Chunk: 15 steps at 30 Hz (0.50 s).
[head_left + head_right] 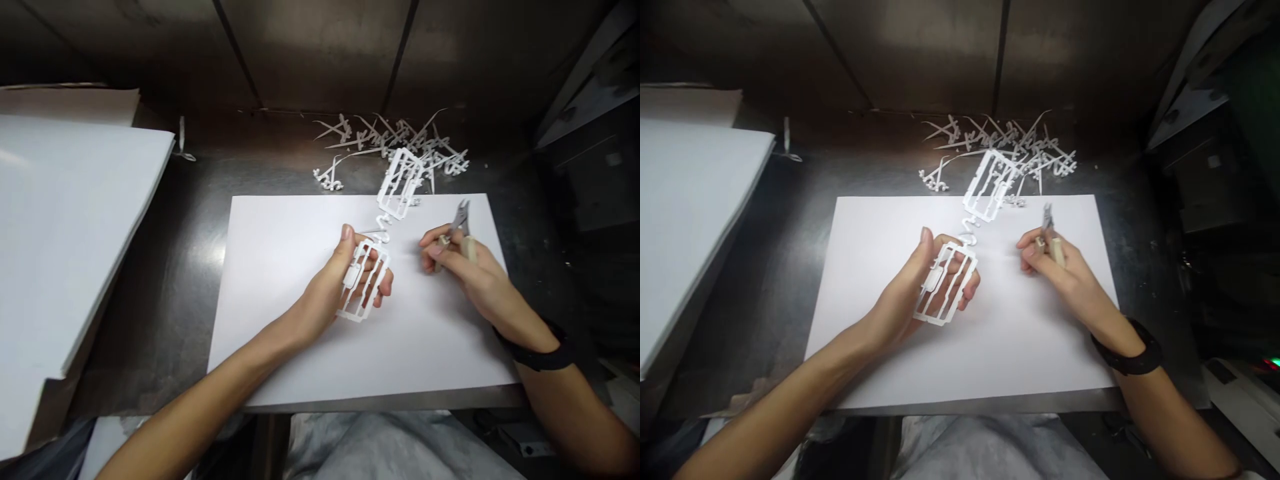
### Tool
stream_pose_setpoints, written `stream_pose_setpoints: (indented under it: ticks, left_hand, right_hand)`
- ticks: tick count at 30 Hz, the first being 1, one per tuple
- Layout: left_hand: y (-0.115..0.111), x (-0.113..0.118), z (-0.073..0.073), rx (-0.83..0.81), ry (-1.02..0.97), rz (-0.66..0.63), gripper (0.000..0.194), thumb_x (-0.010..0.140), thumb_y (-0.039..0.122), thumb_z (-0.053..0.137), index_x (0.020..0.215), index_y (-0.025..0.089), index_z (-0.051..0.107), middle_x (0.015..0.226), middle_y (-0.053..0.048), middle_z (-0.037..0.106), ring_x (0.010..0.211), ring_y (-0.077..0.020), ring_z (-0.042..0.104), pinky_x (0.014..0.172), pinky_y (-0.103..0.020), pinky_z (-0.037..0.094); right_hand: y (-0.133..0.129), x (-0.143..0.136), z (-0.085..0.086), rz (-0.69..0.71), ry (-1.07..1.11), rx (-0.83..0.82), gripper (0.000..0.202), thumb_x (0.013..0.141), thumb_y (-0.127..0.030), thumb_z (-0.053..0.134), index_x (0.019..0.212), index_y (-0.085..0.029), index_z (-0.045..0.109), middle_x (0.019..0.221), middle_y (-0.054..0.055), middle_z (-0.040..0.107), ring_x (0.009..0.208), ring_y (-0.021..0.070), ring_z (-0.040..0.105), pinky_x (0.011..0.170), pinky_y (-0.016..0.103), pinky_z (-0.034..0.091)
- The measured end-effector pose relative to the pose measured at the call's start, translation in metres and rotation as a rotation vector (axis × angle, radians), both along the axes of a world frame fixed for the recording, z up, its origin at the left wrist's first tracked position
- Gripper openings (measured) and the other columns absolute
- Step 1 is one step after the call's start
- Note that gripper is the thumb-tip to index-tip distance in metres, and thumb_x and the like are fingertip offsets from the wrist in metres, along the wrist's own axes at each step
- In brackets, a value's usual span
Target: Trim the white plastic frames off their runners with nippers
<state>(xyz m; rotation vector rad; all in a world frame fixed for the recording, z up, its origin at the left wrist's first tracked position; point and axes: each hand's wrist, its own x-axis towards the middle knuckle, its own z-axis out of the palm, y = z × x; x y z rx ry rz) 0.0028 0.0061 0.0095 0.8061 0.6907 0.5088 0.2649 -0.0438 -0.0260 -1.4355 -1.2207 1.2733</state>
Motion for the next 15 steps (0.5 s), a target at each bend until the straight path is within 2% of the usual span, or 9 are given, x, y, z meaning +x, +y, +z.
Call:
stream_pose_setpoints:
  ticks: [4,8,15]
  left_hand:
    - [-0.002,-0.003,-0.007,0.041,0.046,-0.007,0.054,0.114,0.073,0.027,0.108,0.025,0.05,0.088,0.0,0.068,0.072,-0.0155,0.06,0.07,-0.026,0.045]
    - [-0.005,-0.005,-0.011,0.091,0.079,-0.007,0.051,0.114,0.074,0.029,0.112,0.027,0.049,0.09,0.0,0.069,0.075,-0.0163,0.061,0.073,-0.028,0.046]
    - [-0.003,-0.01,0.005,0.168,0.166,-0.105,0.047,0.115,0.071,0.035,0.111,0.026,0.047,0.098,-0.001,0.068,0.083,-0.0161,0.06,0.076,-0.029,0.044]
  right_hand:
    - [0.001,-0.002,0.002,0.068,-0.06,-0.006,0.025,0.113,-0.046,0.075,0.118,-0.022,0.072,0.096,0.004,0.066,0.091,0.0259,0.064,0.085,0.035,0.051]
    - [0.001,-0.004,0.002,0.065,-0.078,-0.018,0.032,0.114,-0.052,0.071,0.121,-0.021,0.07,0.093,0.005,0.066,0.09,0.0274,0.065,0.086,0.037,0.052]
    - [0.001,-0.006,0.0,0.126,-0.086,-0.001,0.027,0.118,-0.048,0.066,0.116,-0.021,0.067,0.1,0.004,0.065,0.094,0.0249,0.064,0.089,0.035,0.048]
